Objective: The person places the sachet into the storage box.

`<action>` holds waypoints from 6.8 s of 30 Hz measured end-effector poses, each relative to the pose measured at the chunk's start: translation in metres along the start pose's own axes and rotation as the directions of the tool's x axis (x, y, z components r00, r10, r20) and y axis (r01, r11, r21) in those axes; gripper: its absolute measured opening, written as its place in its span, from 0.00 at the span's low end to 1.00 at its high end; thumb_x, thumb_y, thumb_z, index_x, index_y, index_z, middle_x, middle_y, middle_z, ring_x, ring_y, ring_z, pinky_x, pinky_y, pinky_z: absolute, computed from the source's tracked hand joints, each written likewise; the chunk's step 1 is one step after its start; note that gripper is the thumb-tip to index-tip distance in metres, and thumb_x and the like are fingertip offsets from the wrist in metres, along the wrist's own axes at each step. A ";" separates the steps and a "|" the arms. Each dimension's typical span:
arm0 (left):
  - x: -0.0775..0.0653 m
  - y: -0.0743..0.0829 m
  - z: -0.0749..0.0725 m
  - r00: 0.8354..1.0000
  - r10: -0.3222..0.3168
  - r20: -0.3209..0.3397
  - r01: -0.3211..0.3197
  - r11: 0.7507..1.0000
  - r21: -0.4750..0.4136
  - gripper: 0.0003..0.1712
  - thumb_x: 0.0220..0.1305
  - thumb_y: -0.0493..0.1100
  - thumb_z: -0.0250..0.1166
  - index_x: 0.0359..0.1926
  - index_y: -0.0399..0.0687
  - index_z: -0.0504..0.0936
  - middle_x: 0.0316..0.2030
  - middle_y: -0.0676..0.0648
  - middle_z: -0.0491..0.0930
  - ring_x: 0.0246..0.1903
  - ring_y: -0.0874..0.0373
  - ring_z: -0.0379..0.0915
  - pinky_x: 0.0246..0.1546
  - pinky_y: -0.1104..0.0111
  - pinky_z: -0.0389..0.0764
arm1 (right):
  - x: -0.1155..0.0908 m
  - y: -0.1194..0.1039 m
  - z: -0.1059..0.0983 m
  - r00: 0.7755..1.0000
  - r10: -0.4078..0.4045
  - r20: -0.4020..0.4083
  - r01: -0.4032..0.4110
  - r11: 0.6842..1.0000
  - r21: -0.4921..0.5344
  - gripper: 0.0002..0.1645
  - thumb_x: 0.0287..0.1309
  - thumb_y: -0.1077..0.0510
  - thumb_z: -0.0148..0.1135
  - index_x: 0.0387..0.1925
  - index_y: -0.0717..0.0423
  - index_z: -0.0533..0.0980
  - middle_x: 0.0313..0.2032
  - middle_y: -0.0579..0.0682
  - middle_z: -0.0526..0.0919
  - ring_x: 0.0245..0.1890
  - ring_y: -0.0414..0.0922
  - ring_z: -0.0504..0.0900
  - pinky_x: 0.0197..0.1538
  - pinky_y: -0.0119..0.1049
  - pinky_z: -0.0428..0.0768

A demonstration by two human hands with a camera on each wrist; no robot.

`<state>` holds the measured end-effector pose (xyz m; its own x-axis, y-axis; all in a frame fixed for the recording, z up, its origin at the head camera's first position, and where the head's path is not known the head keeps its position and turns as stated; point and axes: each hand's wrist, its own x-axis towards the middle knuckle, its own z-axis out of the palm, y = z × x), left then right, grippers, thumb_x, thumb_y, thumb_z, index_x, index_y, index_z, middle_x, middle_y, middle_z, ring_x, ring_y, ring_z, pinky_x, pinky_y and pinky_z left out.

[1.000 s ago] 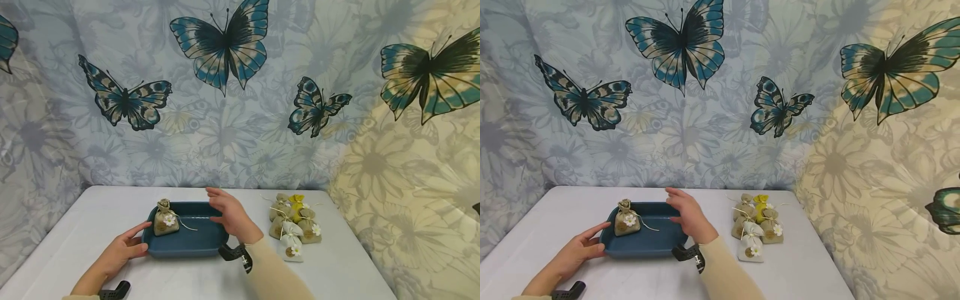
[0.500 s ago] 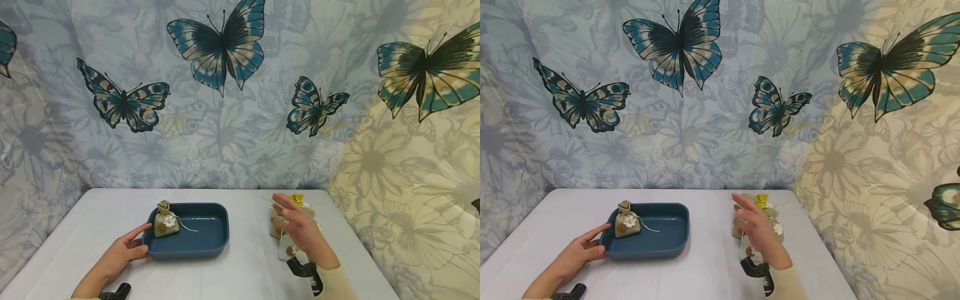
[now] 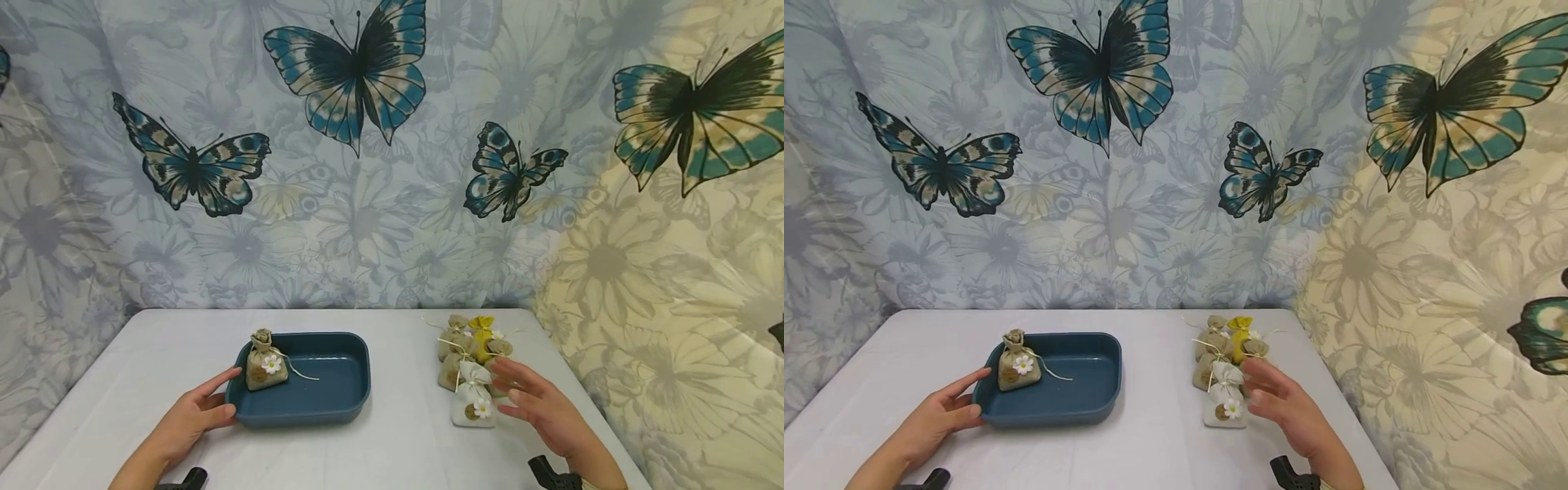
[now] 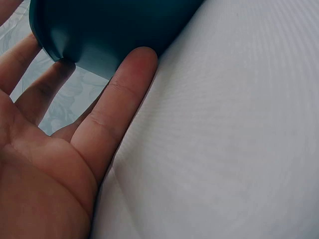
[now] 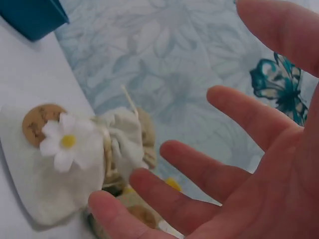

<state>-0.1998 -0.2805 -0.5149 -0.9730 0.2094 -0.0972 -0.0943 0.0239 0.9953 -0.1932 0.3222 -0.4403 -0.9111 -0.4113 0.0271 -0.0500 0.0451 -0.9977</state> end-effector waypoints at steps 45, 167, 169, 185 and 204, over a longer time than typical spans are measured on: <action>0.004 -0.001 -0.001 1.000 0.017 0.003 -0.017 1.000 0.023 0.41 0.69 0.35 0.64 0.77 0.37 0.54 0.74 0.28 0.42 0.66 0.34 0.59 0.48 0.52 0.82 | 0.029 0.064 -0.013 0.985 0.168 -0.044 -0.172 0.973 -0.156 0.29 0.58 0.64 0.71 0.58 0.70 0.73 0.40 0.58 0.75 0.38 0.50 0.79 0.39 0.49 0.85; 0.002 -0.003 -0.008 0.999 0.032 0.023 -0.033 0.999 0.023 0.41 0.71 0.36 0.63 0.77 0.36 0.51 0.72 0.22 0.42 0.58 0.47 0.72 0.47 0.53 0.82 | 0.226 0.003 0.245 0.986 0.152 -0.068 -0.159 0.980 -0.117 0.17 0.44 0.80 0.70 0.36 0.63 0.83 0.37 0.52 0.80 0.31 0.46 0.82 0.35 0.46 0.86; 0.002 -0.003 -0.008 1.000 0.022 0.016 -0.023 0.999 0.024 0.41 0.71 0.36 0.63 0.77 0.37 0.52 0.73 0.23 0.43 0.57 0.48 0.73 0.47 0.53 0.82 | 0.229 0.006 0.248 0.980 0.178 -0.092 -0.187 0.977 -0.101 0.17 0.45 0.80 0.69 0.37 0.63 0.84 0.37 0.52 0.80 0.31 0.46 0.82 0.34 0.44 0.86; 0.005 -0.005 -0.009 0.999 0.026 0.029 -0.027 0.999 0.018 0.42 0.70 0.35 0.63 0.77 0.38 0.53 0.73 0.25 0.42 0.62 0.39 0.67 0.48 0.52 0.82 | 0.233 0.023 0.256 0.946 0.300 -0.122 -0.301 0.954 0.009 0.23 0.46 0.78 0.64 0.44 0.59 0.85 0.42 0.51 0.81 0.37 0.47 0.84 0.38 0.44 0.86; 0.004 -0.004 -0.008 0.999 0.031 0.025 -0.032 0.999 0.029 0.41 0.71 0.35 0.63 0.77 0.37 0.52 0.74 0.26 0.41 0.62 0.47 0.68 0.48 0.53 0.82 | 0.227 0.016 0.246 0.944 0.330 -0.020 -0.328 0.941 0.089 0.28 0.47 0.76 0.65 0.52 0.57 0.84 0.53 0.49 0.80 0.45 0.48 0.80 0.44 0.54 0.84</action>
<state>-0.2049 -0.2875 -0.5195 -0.9698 0.2346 -0.0665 -0.0573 0.0458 0.9973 -0.3005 0.0059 -0.4654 -0.8843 -0.3554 -0.3029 0.2877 0.0963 -0.9529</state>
